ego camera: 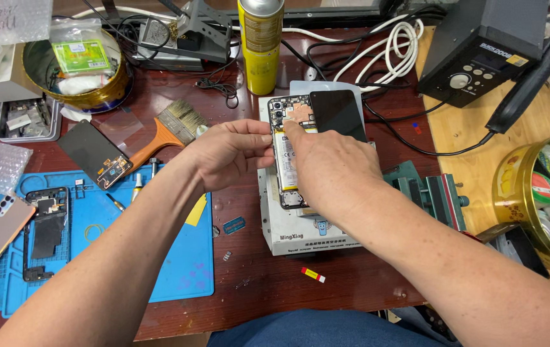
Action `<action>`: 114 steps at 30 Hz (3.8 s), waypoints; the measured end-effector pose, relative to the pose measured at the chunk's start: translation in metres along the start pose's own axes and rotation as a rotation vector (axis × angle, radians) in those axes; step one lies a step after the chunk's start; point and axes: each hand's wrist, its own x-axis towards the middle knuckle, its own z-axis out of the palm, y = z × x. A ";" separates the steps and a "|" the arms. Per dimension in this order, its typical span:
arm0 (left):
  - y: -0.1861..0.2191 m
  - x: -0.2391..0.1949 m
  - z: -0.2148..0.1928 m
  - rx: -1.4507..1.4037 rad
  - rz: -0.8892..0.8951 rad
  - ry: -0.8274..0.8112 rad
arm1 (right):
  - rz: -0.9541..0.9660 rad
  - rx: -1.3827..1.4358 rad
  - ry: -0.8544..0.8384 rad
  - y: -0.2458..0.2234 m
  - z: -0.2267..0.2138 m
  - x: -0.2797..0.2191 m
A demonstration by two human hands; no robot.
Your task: The person aligns and attaches a new display assembly to a disassembled smartphone chassis, repeatedly adjusting the screen position and pressing along the edges to secure it. The person then picks up a small connector and places it near the device before moving the phone to another work area.
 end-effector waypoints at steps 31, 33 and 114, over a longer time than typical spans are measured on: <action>-0.003 0.005 -0.006 0.023 0.004 -0.016 | -0.007 0.104 0.002 0.004 -0.004 -0.003; -0.004 0.005 -0.007 0.015 0.017 -0.023 | -0.002 0.100 0.004 0.005 -0.004 -0.003; -0.024 -0.037 0.083 0.781 0.236 0.745 | -0.343 0.317 0.633 0.142 0.025 0.047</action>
